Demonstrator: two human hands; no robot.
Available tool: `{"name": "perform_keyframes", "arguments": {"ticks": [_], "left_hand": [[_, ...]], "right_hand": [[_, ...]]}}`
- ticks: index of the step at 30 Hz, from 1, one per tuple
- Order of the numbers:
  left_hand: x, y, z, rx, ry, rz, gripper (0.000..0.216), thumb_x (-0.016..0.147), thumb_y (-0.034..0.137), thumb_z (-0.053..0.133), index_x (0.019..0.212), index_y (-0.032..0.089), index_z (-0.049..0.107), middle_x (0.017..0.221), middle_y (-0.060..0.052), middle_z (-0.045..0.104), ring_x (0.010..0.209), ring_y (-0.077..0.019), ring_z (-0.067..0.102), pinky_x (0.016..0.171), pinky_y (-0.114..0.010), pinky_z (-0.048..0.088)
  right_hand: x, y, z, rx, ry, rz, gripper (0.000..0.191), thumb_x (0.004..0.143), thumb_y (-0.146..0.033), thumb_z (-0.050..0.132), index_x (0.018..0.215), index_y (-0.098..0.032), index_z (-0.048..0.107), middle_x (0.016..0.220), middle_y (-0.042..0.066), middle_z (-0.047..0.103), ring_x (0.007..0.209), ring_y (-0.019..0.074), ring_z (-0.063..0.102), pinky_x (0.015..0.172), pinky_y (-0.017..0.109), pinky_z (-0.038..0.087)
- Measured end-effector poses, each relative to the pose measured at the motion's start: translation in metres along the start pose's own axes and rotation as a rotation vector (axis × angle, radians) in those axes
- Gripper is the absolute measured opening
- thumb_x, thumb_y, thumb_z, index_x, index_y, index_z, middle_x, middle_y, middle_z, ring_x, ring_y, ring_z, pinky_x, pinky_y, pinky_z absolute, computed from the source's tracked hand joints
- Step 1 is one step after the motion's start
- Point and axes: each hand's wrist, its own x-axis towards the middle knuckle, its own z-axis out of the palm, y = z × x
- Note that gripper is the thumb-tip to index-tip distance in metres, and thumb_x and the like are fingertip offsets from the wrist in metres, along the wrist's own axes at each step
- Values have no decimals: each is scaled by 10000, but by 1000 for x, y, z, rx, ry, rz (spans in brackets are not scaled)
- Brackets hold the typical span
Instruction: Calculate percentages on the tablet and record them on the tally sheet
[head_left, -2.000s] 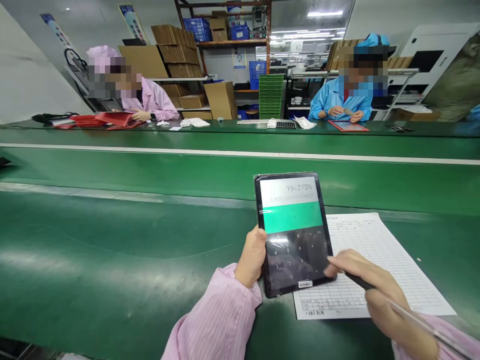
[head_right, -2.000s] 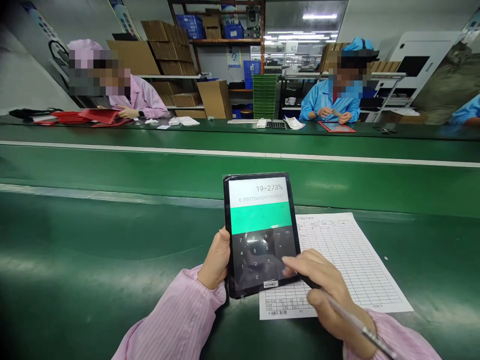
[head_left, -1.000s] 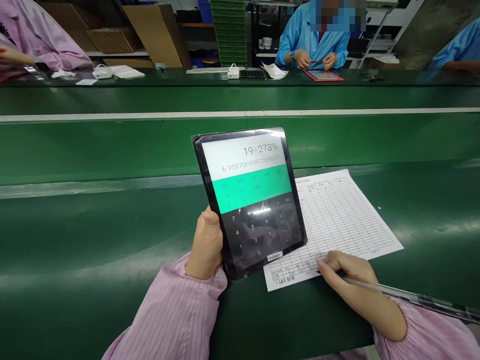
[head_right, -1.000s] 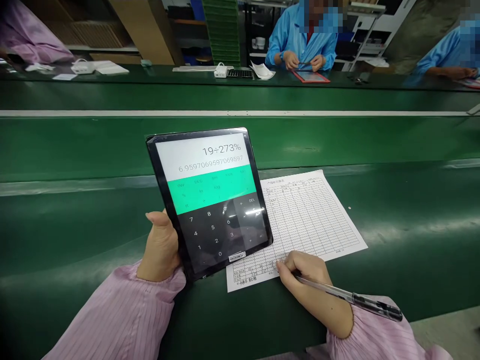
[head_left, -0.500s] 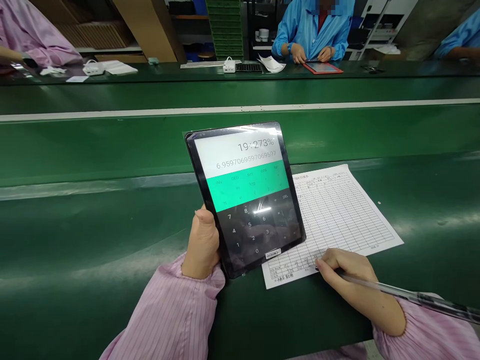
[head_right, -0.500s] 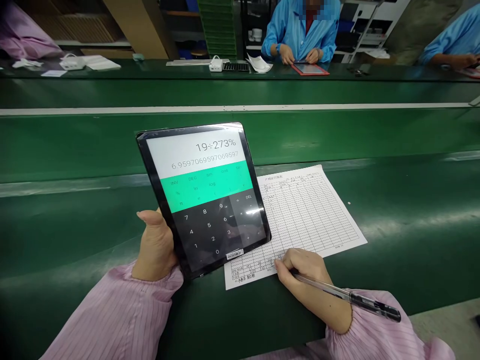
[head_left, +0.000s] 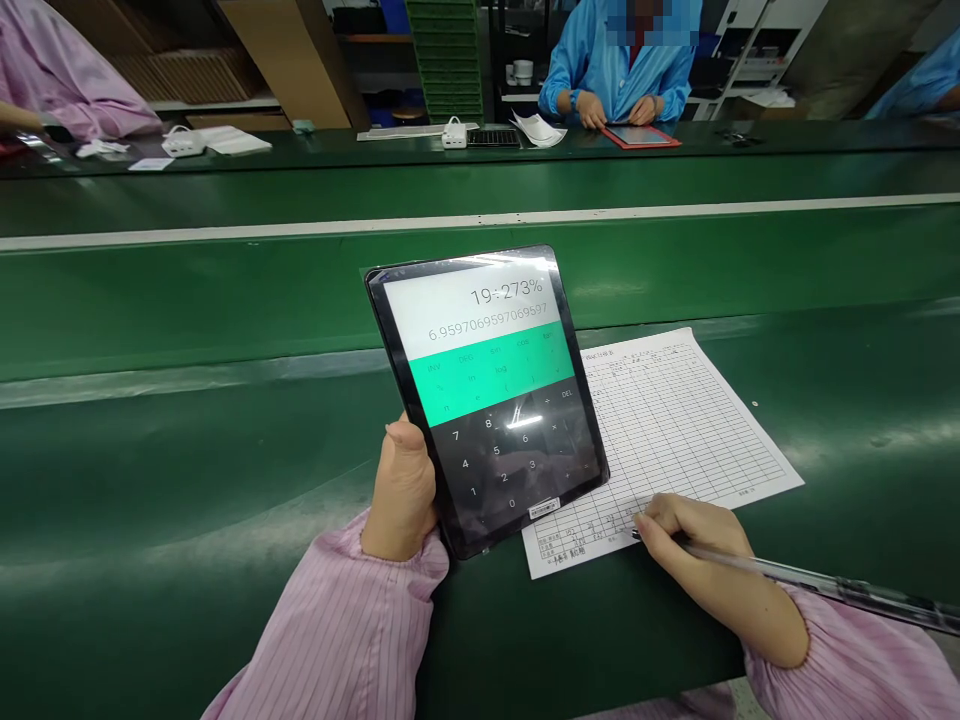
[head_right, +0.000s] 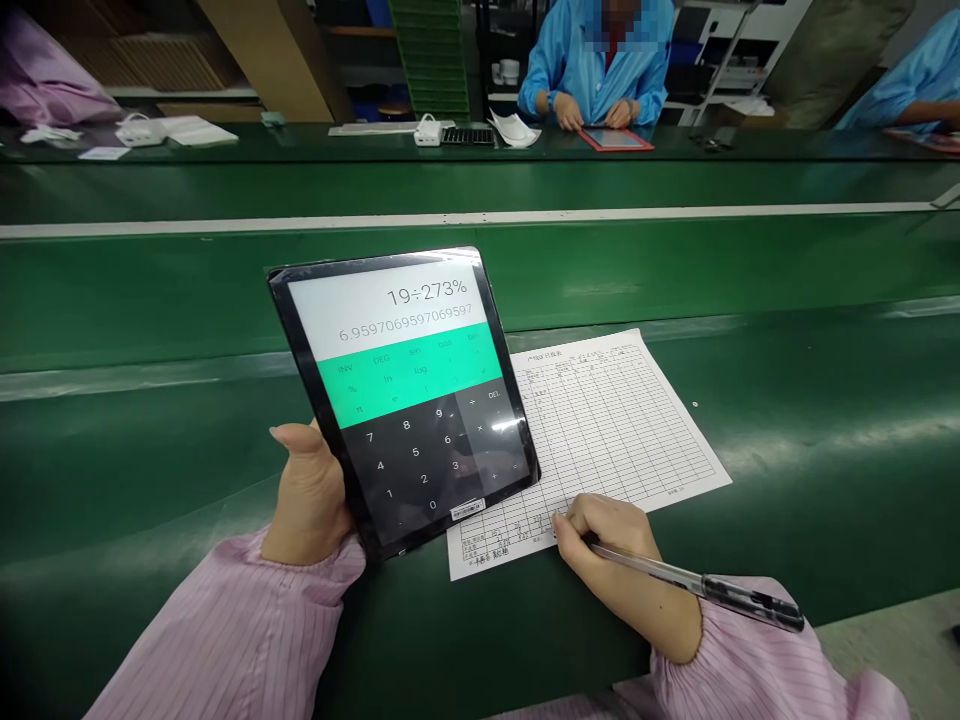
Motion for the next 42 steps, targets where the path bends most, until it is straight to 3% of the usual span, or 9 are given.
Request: {"name": "perform_keyframes", "arguments": {"ticks": [12, 18, 31, 42], "left_hand": [[-1, 2, 2, -13, -4, 1, 841, 487, 802, 589, 1060, 188, 635, 918, -112, 697, 971, -368, 627, 686, -407, 591], [-1, 1, 1, -27, -4, -1, 829, 502, 795, 589, 1072, 194, 634, 902, -104, 696, 987, -369, 621, 684, -408, 592], [-2, 3, 3, -17, -36, -6, 869, 533, 794, 568, 1135, 169, 604, 860, -109, 705, 842, -328, 669, 645, -390, 587], [-2, 2, 2, -24, -13, 7, 849, 515, 792, 582, 1102, 180, 623, 909, -108, 704, 885, -333, 661, 673, -389, 589]], "right_hand": [[2, 2, 0, -11, 7, -35, 350, 855, -176, 479, 544, -206, 324, 463, -48, 420, 387, 80, 425, 385, 193, 334], [2, 0, 0, -24, 4, 21, 377, 871, -234, 465, 524, -210, 319, 451, -40, 424, 382, 88, 417, 371, 206, 333], [0, 2, 1, -20, -18, 74, 357, 870, -255, 438, 545, -221, 294, 467, -32, 409, 400, 99, 399, 381, 227, 328], [1, 2, 1, -6, -7, -30, 344, 867, -181, 459, 570, -207, 287, 479, -53, 385, 398, 81, 382, 389, 201, 309]]}}
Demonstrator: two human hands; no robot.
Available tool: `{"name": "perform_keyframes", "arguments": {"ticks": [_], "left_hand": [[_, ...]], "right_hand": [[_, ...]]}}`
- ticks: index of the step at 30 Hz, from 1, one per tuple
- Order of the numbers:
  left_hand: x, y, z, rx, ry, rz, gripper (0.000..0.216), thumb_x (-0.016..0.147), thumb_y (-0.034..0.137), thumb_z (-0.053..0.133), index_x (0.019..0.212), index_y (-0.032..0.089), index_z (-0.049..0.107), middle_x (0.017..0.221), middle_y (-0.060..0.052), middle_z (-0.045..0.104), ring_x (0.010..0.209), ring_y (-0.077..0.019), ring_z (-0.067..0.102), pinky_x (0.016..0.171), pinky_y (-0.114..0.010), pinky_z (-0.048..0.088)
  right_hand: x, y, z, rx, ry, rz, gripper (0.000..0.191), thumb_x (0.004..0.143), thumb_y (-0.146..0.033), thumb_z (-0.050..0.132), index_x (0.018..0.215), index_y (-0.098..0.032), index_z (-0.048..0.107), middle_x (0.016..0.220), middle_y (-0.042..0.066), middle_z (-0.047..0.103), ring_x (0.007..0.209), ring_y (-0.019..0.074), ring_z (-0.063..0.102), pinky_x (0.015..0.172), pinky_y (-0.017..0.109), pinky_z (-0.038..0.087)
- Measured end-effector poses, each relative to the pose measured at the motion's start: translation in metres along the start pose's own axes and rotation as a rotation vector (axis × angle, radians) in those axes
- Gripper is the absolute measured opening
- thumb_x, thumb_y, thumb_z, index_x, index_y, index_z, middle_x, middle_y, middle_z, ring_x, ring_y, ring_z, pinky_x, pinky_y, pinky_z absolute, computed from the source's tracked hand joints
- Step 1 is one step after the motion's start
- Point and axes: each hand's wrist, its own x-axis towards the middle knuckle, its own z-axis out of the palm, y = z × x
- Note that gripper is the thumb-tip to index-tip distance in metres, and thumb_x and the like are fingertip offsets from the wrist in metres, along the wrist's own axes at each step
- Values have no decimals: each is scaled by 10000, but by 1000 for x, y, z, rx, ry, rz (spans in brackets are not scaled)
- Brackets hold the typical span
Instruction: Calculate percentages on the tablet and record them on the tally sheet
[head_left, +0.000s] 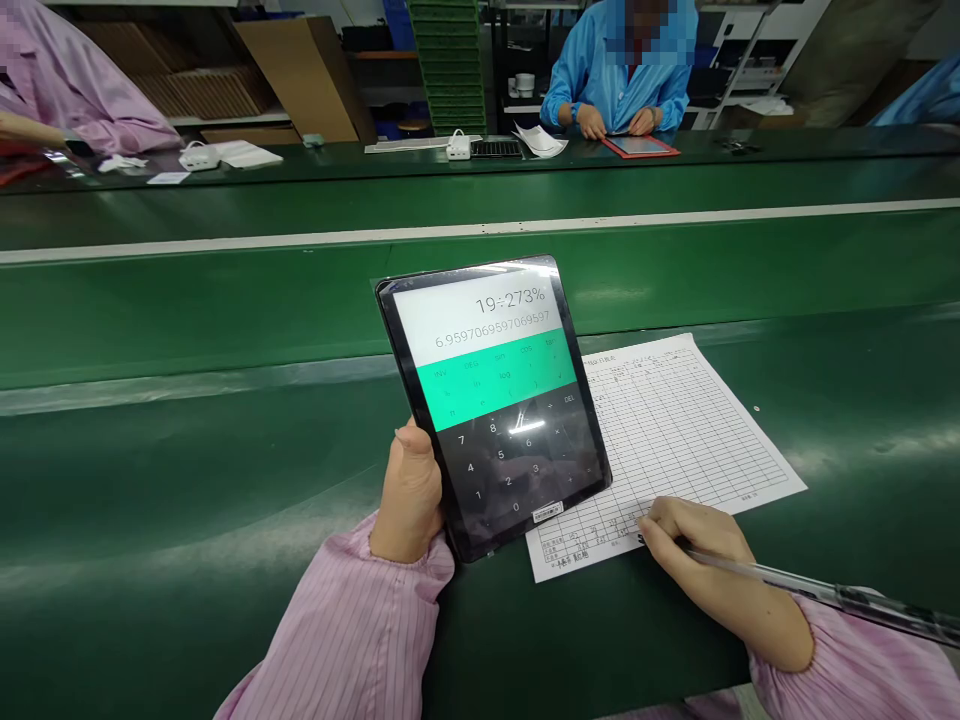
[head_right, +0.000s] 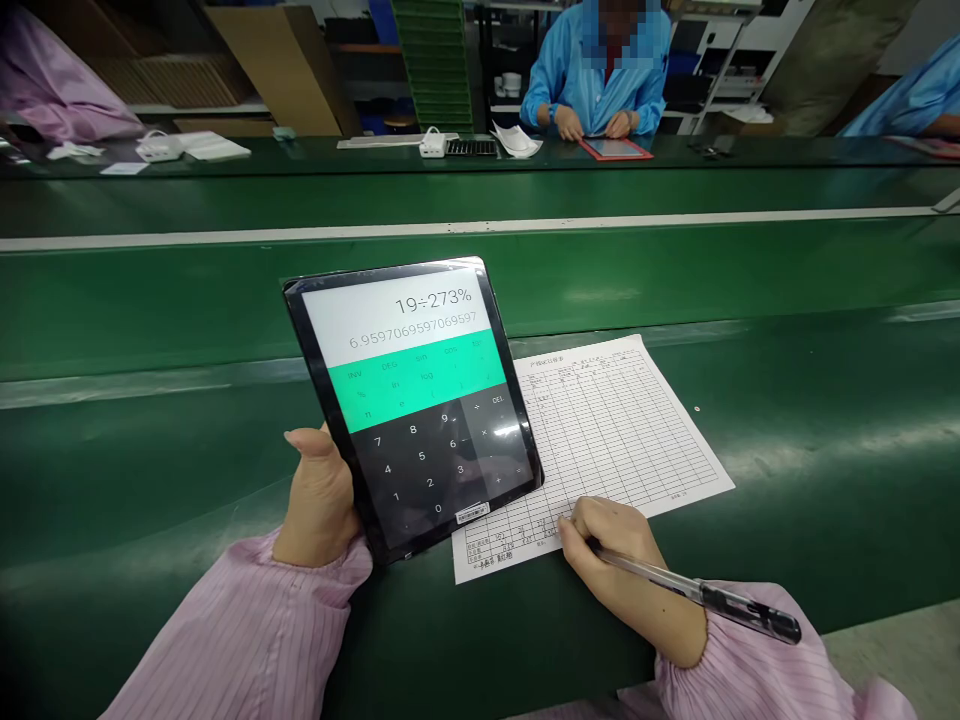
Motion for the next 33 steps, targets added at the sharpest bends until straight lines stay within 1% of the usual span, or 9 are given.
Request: {"name": "perform_keyframes", "arguments": {"ticks": [6, 9, 11, 14, 17, 19, 24, 29, 33], "left_hand": [[0, -1, -1, -3, -16, 9, 779, 529, 783, 589, 1016, 178, 656, 904, -117, 702, 828, -322, 672, 628, -389, 588], [0, -1, -2, 2, -53, 4, 777, 547, 780, 583, 1021, 168, 654, 927, -135, 697, 787, -314, 675, 611, -395, 582], [-1, -1, -3, 0, -74, -4, 794, 555, 781, 578, 1047, 160, 643, 963, -148, 689, 781, -317, 674, 608, -404, 579], [-1, -1, -3, 0, -103, -8, 815, 581, 783, 556, 1091, 150, 620, 1046, -167, 666, 820, -332, 668, 628, -421, 575], [-1, -1, -3, 8, -100, 5, 834, 582, 781, 553, 1123, 147, 605, 1049, -164, 666, 842, -330, 664, 655, -419, 573], [0, -1, -2, 8, -84, 22, 840, 560, 779, 569, 1109, 146, 615, 988, -147, 683, 820, -319, 667, 657, -406, 574], [2, -2, -2, -19, -65, 32, 804, 535, 762, 608, 1067, 161, 643, 927, -118, 696, 817, -309, 667, 662, -387, 574], [2, -4, -4, -29, -81, -11, 851, 524, 778, 603, 1096, 149, 629, 972, -144, 685, 792, -321, 667, 633, -404, 570], [2, -3, -4, -30, -68, 8, 849, 524, 764, 618, 1110, 150, 624, 966, -147, 685, 837, -333, 660, 671, -418, 566]], "right_hand": [[-2, -2, -3, 79, 31, 110, 362, 840, -218, 491, 526, -211, 311, 451, -47, 412, 377, 97, 405, 367, 205, 336], [4, -8, -11, 121, 115, 137, 278, 830, -273, 577, 583, -224, 460, 534, -27, 545, 456, 131, 529, 417, 209, 434], [15, -11, -16, 84, 153, 52, 106, 849, -308, 594, 767, -241, 598, 682, 1, 651, 575, 161, 613, 498, 226, 498], [40, -13, -18, -35, 101, -222, 169, 930, -302, 506, 1044, -247, 619, 826, 28, 698, 662, 166, 637, 564, 247, 528], [64, -10, -13, -196, 107, -523, 154, 945, -220, 497, 1052, -204, 606, 855, 50, 705, 647, 154, 596, 568, 256, 529], [73, -6, -7, -296, 136, -634, 133, 932, -162, 513, 1035, -161, 598, 905, 86, 705, 626, 145, 560, 558, 259, 525], [80, 3, 0, -431, 117, -757, 142, 917, -119, 528, 1039, -103, 598, 1021, 170, 676, 578, 140, 510, 500, 259, 489], [80, 3, 1, -536, 96, -769, 95, 905, -124, 550, 947, -112, 634, 1034, 136, 679, 534, 136, 475, 467, 270, 463], [80, 1, 1, -569, 99, -773, 106, 904, -114, 546, 898, -114, 652, 1034, 117, 682, 531, 135, 459, 459, 268, 449]]}}
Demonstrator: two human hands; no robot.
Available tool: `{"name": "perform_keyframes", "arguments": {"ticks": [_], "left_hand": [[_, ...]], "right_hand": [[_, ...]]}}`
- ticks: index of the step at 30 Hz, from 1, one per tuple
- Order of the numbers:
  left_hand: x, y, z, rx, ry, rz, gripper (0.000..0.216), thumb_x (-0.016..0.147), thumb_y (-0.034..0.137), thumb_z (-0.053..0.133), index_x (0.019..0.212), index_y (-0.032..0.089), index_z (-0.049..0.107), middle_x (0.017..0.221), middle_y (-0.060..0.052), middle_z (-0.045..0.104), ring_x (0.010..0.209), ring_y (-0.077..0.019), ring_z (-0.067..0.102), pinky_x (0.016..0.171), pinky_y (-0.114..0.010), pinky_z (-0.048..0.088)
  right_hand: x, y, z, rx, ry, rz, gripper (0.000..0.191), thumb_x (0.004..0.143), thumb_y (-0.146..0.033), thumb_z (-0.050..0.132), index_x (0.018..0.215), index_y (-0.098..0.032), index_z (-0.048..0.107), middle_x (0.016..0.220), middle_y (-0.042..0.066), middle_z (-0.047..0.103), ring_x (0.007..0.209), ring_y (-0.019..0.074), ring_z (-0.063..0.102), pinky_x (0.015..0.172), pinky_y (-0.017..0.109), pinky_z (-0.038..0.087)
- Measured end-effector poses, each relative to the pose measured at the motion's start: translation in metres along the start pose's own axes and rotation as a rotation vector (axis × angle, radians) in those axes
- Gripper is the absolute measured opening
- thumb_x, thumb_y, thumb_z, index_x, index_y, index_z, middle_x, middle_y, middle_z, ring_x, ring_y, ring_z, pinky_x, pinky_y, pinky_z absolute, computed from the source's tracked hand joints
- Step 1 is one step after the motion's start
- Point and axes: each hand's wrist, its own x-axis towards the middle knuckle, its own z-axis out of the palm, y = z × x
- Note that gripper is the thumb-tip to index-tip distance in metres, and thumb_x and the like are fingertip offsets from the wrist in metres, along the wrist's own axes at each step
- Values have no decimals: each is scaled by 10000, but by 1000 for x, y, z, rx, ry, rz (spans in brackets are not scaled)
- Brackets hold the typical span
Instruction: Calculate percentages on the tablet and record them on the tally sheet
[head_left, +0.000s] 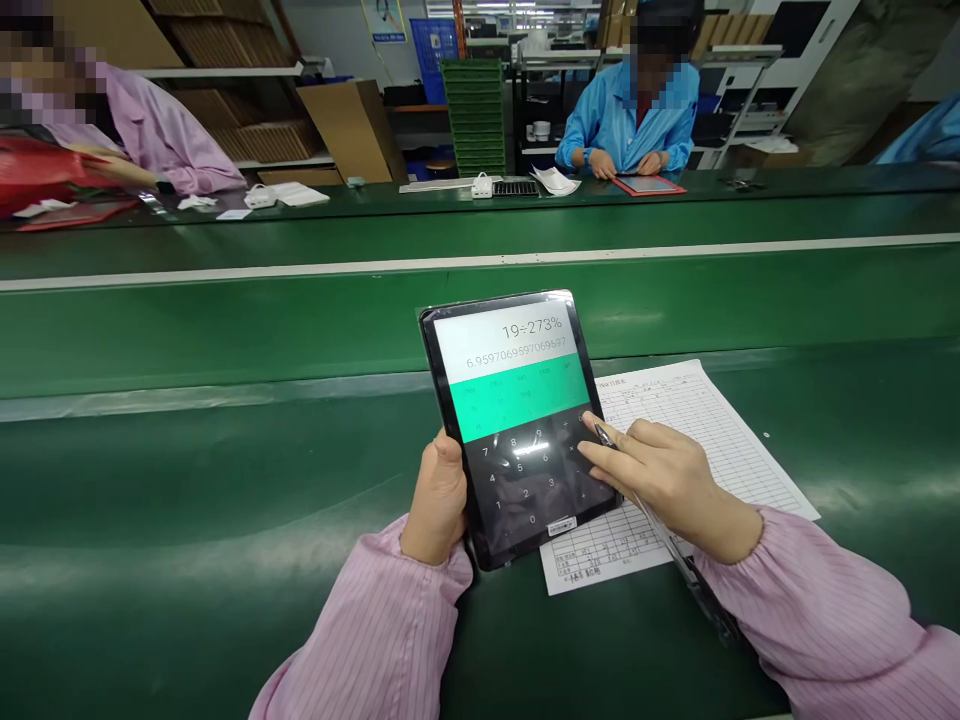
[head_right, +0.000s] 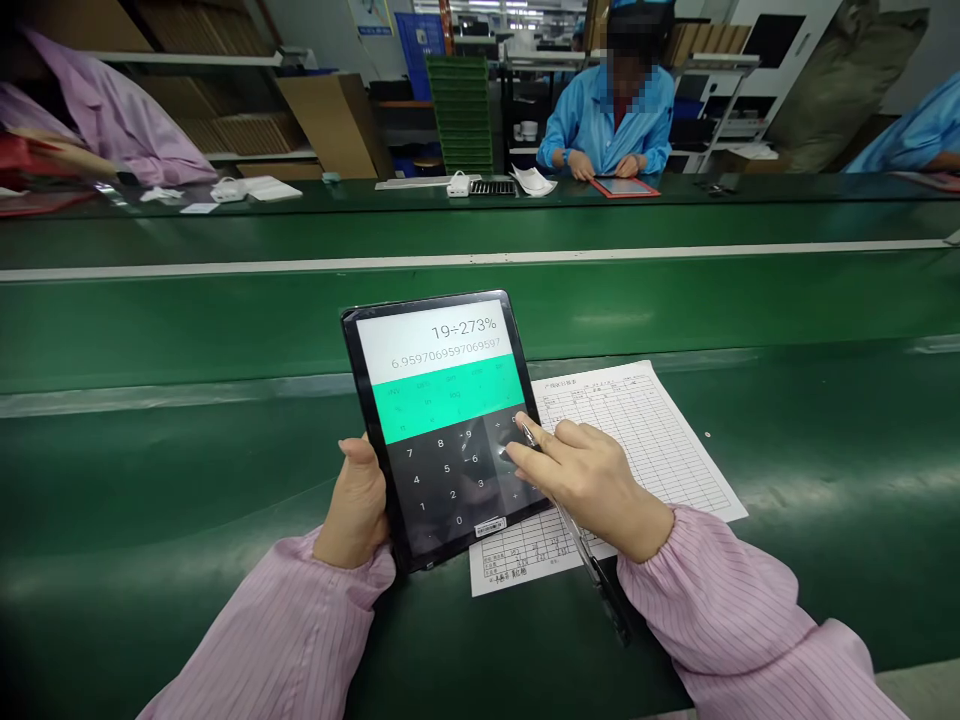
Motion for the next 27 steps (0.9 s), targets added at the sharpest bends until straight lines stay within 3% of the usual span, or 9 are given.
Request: {"name": "perform_keyframes", "arguments": {"ticks": [9, 13, 18, 23, 27], "left_hand": [[-1, 0, 2, -33, -41, -14, 791, 573, 743, 605, 1125, 176, 617, 1083, -156, 649, 886, -336, 647, 686, -427, 553], [-2, 2, 3, -24, -48, 13, 765, 586, 740, 596, 1082, 159, 631, 1037, -156, 664, 859, -325, 652, 667, -412, 549], [-2, 2, 3, -6, -12, 26, 722, 568, 737, 606, 945, 123, 657, 854, -137, 693, 761, -284, 663, 632, -364, 539], [0, -3, 2, -49, -6, 75, 702, 573, 723, 627, 939, 124, 652, 823, -112, 692, 755, -258, 660, 647, -337, 524], [1, -4, 3, -53, -24, 99, 681, 600, 717, 617, 916, 114, 649, 806, -105, 688, 728, -240, 655, 635, -322, 513]], "right_hand": [[0, 0, 0, -38, -6, -17, 92, 909, -122, 540, 903, -136, 632, 1056, 110, 676, 539, 136, 438, 477, 272, 458], [0, -1, -4, -2, 56, -24, 98, 903, -85, 543, 983, -123, 587, 1022, 158, 677, 575, 139, 484, 508, 271, 474], [5, -15, -15, 170, 162, -39, 209, 912, -25, 482, 1100, -105, 528, 818, 146, 694, 517, 124, 456, 439, 248, 398], [6, -42, -12, 262, 37, -21, 97, 914, -70, 488, 875, -136, 547, 816, 132, 682, 498, 116, 373, 436, 257, 350], [7, -60, -4, 253, -71, -93, 204, 925, -104, 453, 749, -153, 544, 946, 120, 682, 543, 134, 424, 476, 279, 346]]}}
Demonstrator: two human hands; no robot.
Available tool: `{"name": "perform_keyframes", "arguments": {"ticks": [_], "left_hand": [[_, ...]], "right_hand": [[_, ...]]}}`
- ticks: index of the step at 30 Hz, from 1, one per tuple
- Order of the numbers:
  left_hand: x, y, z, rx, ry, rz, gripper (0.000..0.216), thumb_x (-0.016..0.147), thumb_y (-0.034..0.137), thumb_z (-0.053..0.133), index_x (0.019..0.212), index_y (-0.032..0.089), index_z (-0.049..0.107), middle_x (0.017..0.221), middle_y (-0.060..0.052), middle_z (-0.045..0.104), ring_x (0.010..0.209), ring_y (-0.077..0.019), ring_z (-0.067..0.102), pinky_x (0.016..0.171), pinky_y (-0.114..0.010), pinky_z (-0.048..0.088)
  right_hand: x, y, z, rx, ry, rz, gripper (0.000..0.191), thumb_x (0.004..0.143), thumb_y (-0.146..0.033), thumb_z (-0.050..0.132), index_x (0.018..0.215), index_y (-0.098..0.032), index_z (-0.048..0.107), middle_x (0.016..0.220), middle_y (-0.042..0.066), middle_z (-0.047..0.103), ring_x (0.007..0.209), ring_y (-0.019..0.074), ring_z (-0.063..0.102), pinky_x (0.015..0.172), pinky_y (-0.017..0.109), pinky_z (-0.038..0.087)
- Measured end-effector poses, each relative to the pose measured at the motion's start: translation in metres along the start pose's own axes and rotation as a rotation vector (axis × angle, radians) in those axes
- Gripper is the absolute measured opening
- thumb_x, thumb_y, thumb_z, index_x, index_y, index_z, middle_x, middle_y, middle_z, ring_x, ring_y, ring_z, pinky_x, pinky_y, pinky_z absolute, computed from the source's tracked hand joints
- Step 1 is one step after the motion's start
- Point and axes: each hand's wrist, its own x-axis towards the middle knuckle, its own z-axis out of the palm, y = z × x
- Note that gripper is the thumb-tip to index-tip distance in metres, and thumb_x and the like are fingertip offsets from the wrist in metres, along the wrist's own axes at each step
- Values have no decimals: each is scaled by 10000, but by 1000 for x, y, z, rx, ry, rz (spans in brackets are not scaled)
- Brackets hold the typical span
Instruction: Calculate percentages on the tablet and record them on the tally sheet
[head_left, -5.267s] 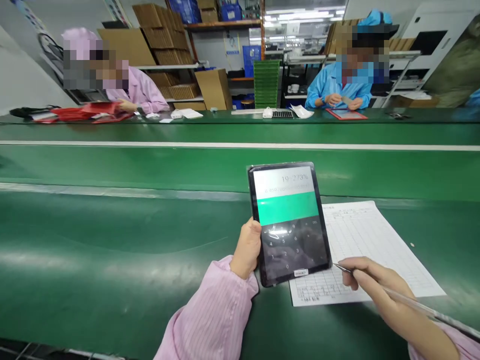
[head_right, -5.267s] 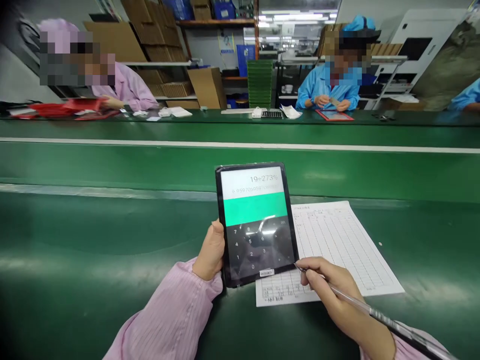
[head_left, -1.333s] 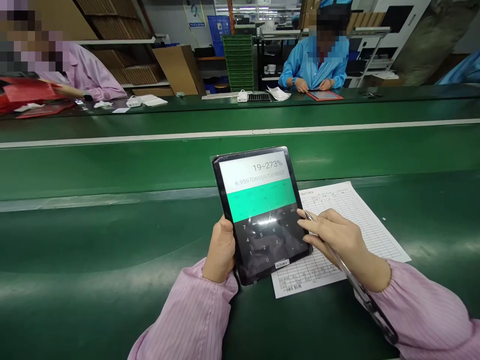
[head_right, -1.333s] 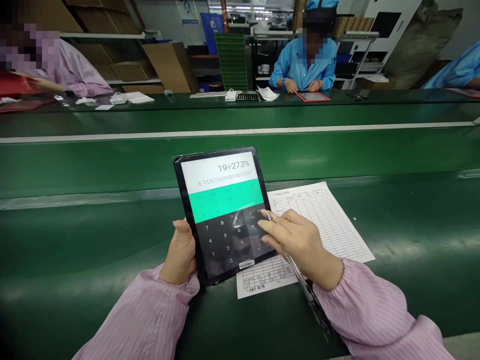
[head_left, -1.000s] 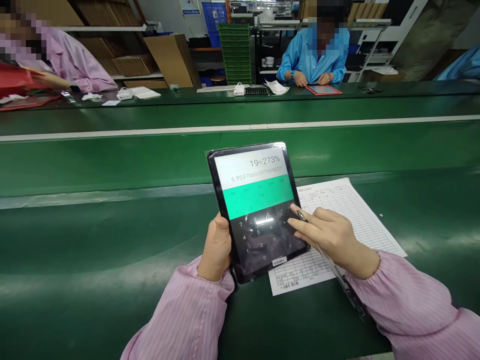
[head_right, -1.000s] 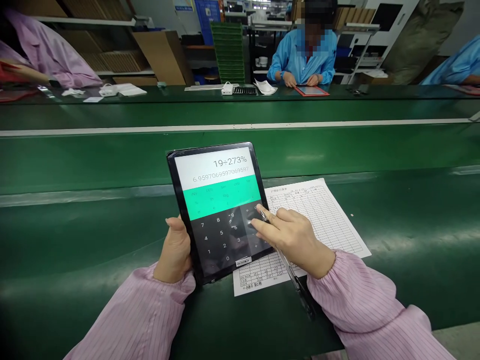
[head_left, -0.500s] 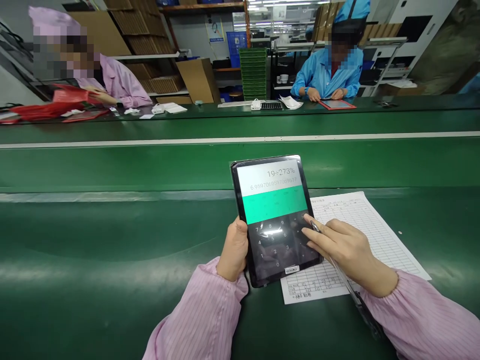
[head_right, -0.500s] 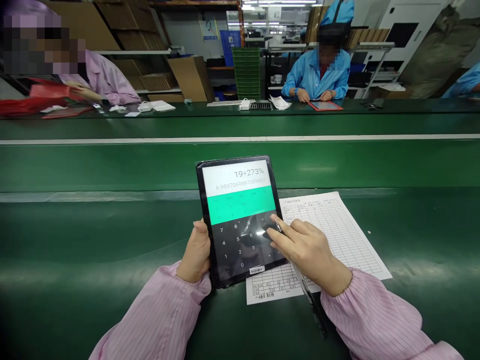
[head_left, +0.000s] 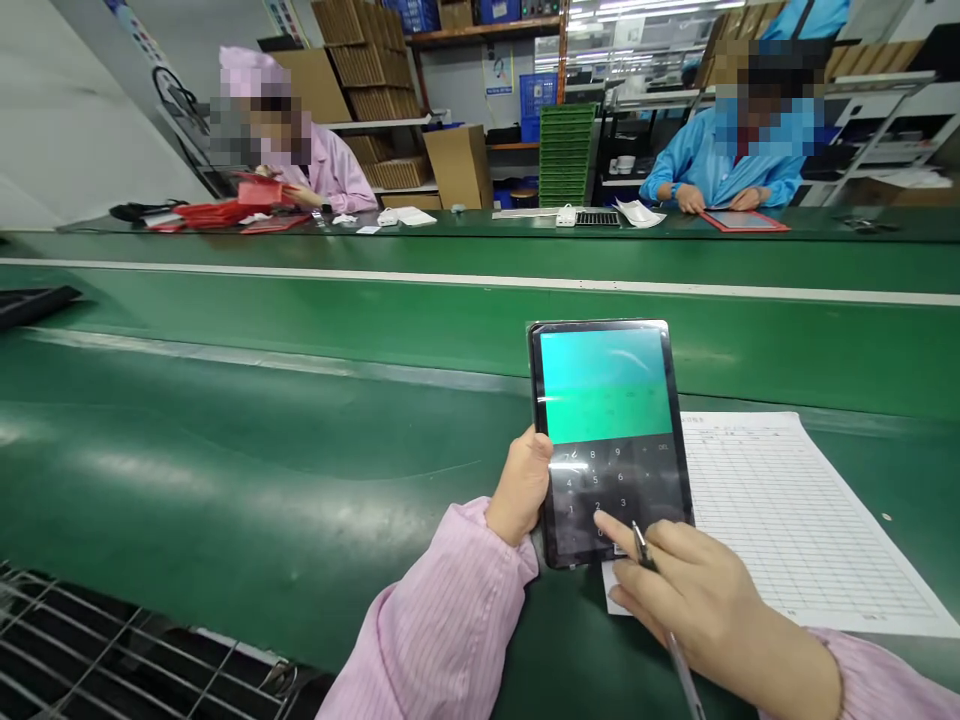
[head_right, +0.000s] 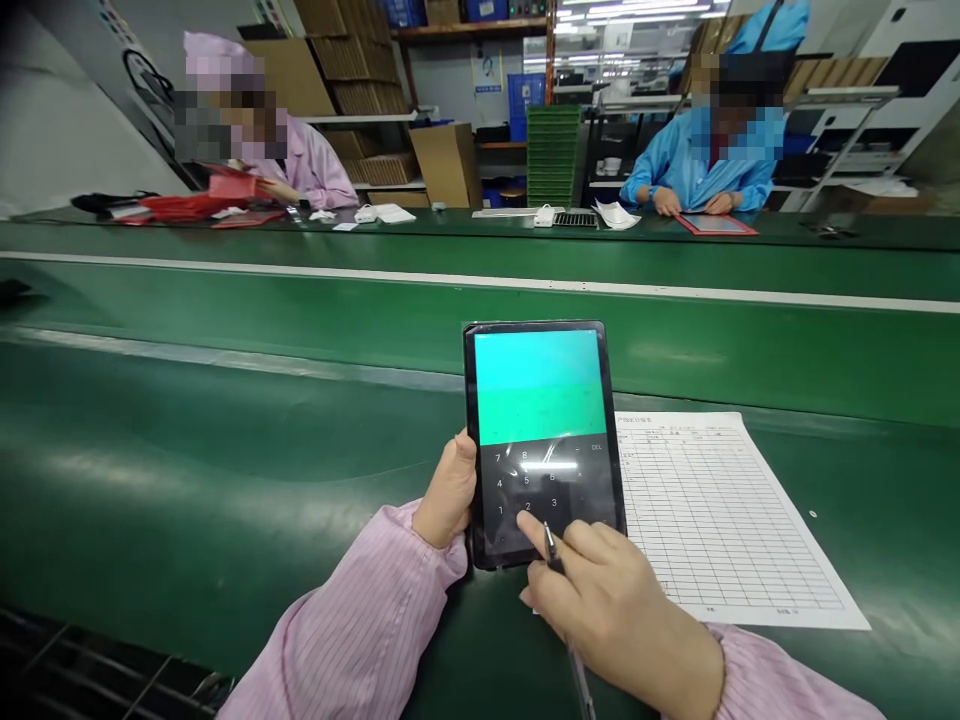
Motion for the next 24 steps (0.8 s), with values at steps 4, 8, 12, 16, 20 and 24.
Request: {"name": "perform_keyframes", "arguments": {"ticks": [4, 8, 12, 16, 20, 24], "left_hand": [[-1, 0, 1, -18, -5, 6, 658, 615, 704, 620, 917, 120, 649, 801, -98, 686, 755, -252, 653, 674, -345, 512], [-1, 2, 2, -23, -14, 9, 667, 618, 703, 619, 945, 122, 655, 842, -108, 689, 797, -269, 651, 699, -362, 514], [0, 2, 2, -17, -29, 17, 672, 602, 704, 632, 944, 127, 661, 851, -113, 694, 816, -278, 651, 716, -369, 514], [1, 1, 1, 8, -13, 10, 695, 598, 725, 614, 944, 124, 658, 870, -122, 694, 826, -282, 652, 724, -376, 518], [0, 0, -1, 20, -3, -10, 700, 593, 725, 617, 956, 128, 654, 888, -124, 692, 833, -281, 654, 707, -369, 525], [-1, 2, -1, 33, -2, -25, 706, 583, 730, 618, 954, 131, 658, 855, -118, 694, 806, -277, 659, 661, -355, 533]], "right_hand": [[6, -5, 8, -80, -80, -60, 192, 909, -117, 451, 774, -161, 580, 1142, 108, 634, 590, 149, 468, 523, 300, 365], [10, -2, 9, -111, -133, -72, 234, 905, -120, 432, 736, -163, 588, 1109, 101, 650, 585, 159, 474, 513, 307, 372], [8, 6, 10, -129, -30, -4, 207, 926, -146, 450, 793, -145, 608, 1106, 122, 651, 572, 154, 466, 515, 299, 400], [8, 14, 9, -127, -13, 21, 210, 940, -162, 443, 796, -143, 595, 1089, 116, 658, 569, 160, 469, 477, 293, 399], [6, 24, 2, -119, 92, 62, 134, 941, -171, 474, 838, -142, 555, 1006, 137, 682, 555, 150, 475, 476, 274, 419], [2, 35, -3, -164, 208, 131, 60, 937, -151, 494, 888, -150, 529, 917, 120, 705, 530, 135, 469, 457, 246, 417]]}}
